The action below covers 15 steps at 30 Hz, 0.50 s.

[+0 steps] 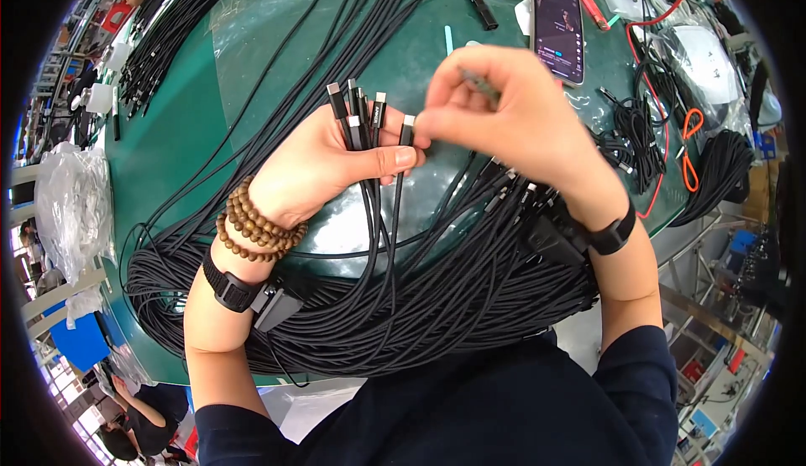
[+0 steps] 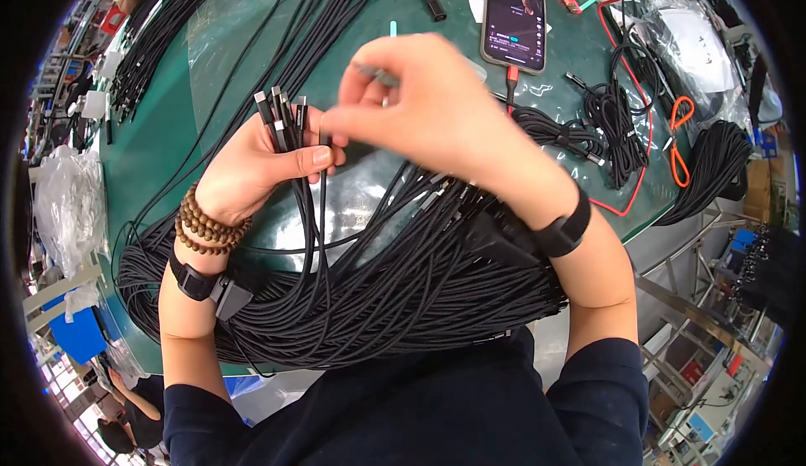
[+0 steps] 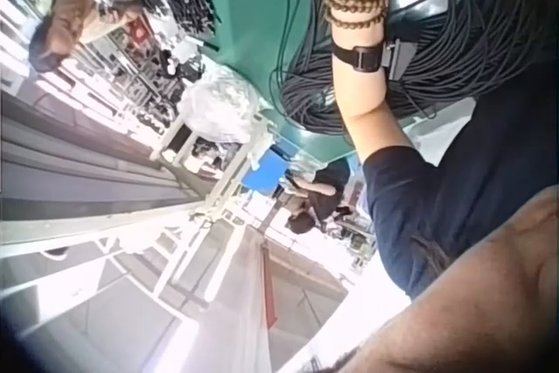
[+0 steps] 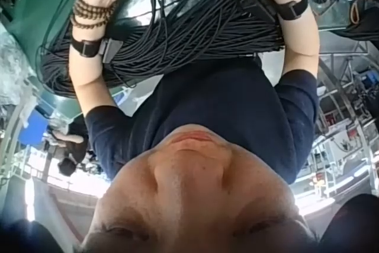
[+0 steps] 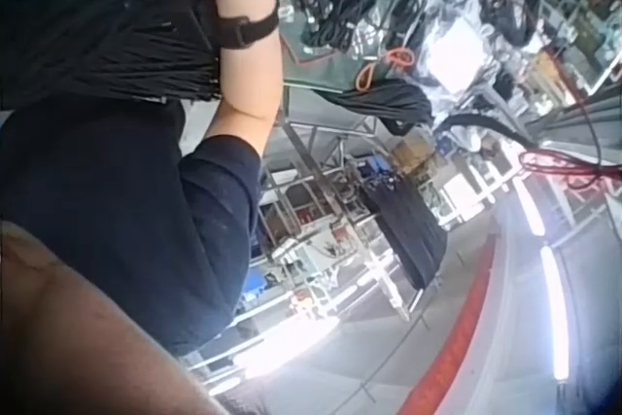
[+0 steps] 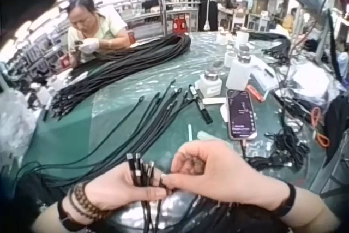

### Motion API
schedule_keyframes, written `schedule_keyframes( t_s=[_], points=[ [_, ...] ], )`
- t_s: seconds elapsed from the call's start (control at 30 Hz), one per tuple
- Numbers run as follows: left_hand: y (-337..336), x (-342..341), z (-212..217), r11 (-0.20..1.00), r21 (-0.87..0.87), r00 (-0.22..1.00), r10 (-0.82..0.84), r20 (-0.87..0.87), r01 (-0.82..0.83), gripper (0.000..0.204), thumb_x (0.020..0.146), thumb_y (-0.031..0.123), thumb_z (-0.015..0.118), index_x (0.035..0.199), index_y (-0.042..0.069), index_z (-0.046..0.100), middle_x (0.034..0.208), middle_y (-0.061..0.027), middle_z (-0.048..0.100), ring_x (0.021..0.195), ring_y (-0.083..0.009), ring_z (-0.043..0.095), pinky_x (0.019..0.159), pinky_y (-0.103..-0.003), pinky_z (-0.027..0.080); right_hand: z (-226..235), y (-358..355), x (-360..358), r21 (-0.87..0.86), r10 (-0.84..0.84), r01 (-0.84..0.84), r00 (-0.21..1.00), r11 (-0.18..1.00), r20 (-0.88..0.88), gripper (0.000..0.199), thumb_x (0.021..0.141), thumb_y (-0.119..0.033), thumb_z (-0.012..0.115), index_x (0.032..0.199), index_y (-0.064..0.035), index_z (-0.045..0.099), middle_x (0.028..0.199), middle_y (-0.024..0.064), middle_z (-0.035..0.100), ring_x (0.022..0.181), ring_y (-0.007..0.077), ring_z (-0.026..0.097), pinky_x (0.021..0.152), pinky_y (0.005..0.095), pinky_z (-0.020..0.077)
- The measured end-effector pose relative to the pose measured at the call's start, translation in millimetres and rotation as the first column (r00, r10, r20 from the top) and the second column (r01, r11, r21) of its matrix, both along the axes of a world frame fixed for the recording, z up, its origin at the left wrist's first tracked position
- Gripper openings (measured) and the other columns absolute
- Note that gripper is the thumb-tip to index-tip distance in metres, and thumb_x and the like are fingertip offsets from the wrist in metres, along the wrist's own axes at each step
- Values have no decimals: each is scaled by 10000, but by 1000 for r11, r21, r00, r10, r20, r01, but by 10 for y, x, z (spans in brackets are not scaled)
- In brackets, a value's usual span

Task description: The person cleans the connectors of charging cables by wiping them with a cloth and scraping them with a blade. Each cable is handled individually before being gathered together in one hand.

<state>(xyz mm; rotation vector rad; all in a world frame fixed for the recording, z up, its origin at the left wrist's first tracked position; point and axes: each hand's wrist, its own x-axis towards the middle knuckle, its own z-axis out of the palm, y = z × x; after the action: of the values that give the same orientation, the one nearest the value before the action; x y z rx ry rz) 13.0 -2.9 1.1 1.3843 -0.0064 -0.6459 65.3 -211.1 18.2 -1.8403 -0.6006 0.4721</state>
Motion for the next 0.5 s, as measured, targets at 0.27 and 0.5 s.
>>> schedule_keyframes(
  t_s=[0.27, 0.5],
  points=[
    [-57, -16, 66, 999, 27, 999, 30, -39, -29, 186, 847, 84, 681, 998, -10, 625, 882, -60, 672, 774, -97, 623, 702, -236, 502, -330, -38, 175, -1, -130, 131, 990, 991, 54, 240, 834, -187, 684, 764, 22, 591, 609, 13, 577, 595, 60, 536, 527, 244, 420],
    [-104, 6, 20, 998, 13, 998, 58, -38, -58, 217, 843, 95, 690, 1026, 8, 611, 857, -45, 666, 755, -80, 614, 650, -209, 473, -433, -51, 319, -473, 68, 198, 870, 859, 488, 288, 800, -233, 689, 801, 38, 593, 604, 51, 575, 582, 83, 531, 538, 285, 427]
  ],
)
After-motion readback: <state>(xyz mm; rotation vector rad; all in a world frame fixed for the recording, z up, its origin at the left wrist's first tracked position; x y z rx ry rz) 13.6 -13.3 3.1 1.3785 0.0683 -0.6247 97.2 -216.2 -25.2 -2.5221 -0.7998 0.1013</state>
